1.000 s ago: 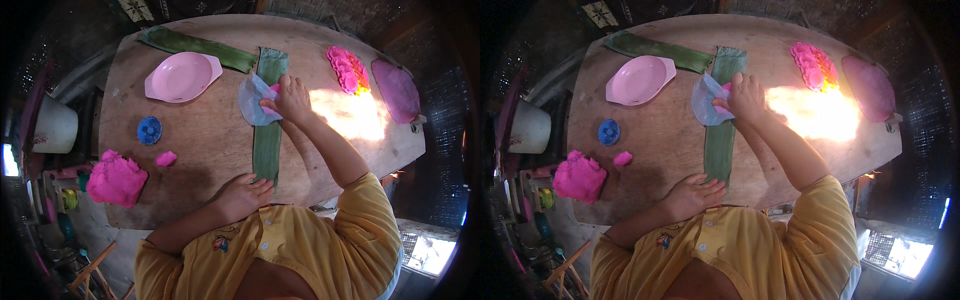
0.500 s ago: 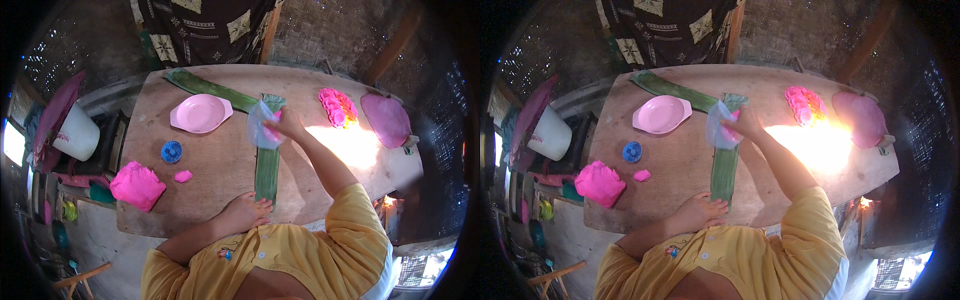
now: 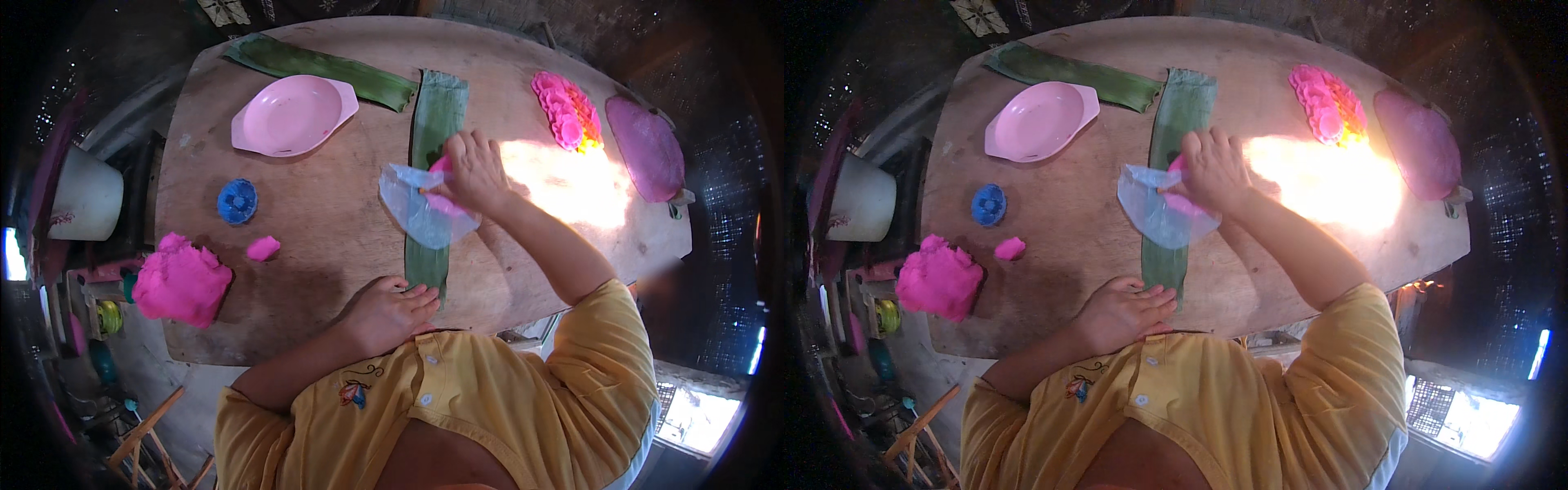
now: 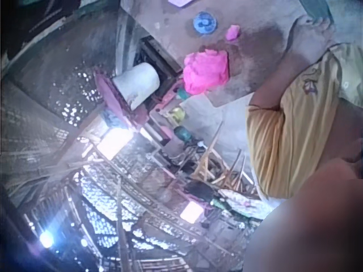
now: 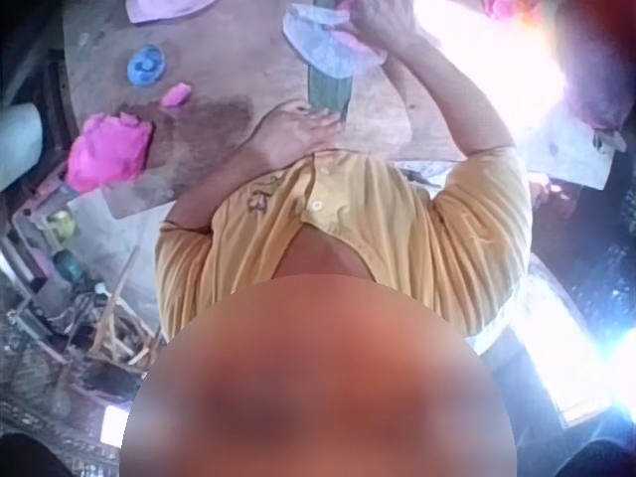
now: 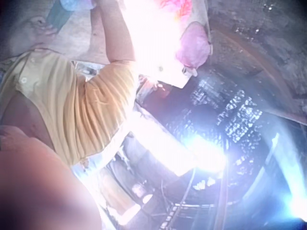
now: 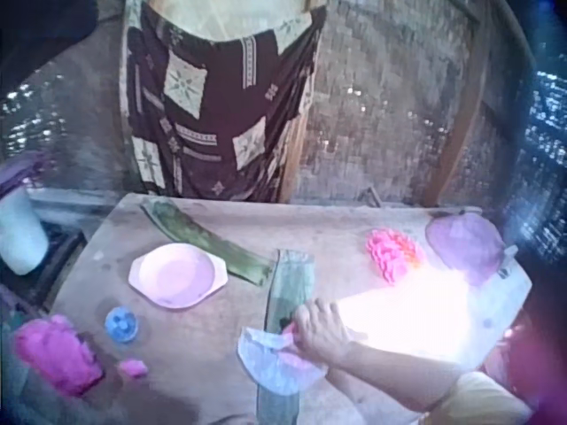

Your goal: The person shapes pink clay into small flower-like forms by hand, repeatedly pressing and molding the material on a wooden table. They use a small plastic mold to form the clay and place the finished pieces on a banana leaf.

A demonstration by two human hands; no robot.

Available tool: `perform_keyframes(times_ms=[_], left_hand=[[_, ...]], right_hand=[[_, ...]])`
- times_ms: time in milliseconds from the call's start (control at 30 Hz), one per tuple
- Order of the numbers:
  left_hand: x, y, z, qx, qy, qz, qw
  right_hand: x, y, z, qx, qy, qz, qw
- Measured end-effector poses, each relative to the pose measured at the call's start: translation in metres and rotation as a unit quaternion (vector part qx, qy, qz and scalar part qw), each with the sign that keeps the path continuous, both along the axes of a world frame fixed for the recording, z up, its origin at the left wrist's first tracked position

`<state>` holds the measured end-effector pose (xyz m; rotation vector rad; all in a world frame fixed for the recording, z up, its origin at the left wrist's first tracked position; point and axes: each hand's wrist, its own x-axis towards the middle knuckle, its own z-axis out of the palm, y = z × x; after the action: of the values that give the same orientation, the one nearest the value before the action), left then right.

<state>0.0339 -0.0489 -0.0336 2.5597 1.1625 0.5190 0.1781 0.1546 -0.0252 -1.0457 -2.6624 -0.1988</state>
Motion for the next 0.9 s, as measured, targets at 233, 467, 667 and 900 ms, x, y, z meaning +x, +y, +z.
perform_keyframes(times_ms=[233, 467, 667, 900], left_hand=[[-0.002, 0.0, 0.0, -0.021, -0.014, 0.005, 1.0], [-0.004, 0.0, -0.004, -0.013, 0.014, -0.014, 1.0], [-0.002, 0.002, -0.004, -0.008, -0.012, 0.001, 1.0], [-0.014, 0.017, 0.009, 0.065, -0.233, 0.258, 0.935]], right_hand=[[-0.013, 0.052, 0.003, -0.004, -0.056, -0.065, 0.996], [-0.02, 0.101, -0.005, -0.009, -0.101, -0.147, 0.984], [-0.03, 0.12, -0.002, -0.022, -0.064, -0.228, 0.971], [-0.01, 0.057, 0.062, -0.133, 0.217, -0.106, 0.961]])
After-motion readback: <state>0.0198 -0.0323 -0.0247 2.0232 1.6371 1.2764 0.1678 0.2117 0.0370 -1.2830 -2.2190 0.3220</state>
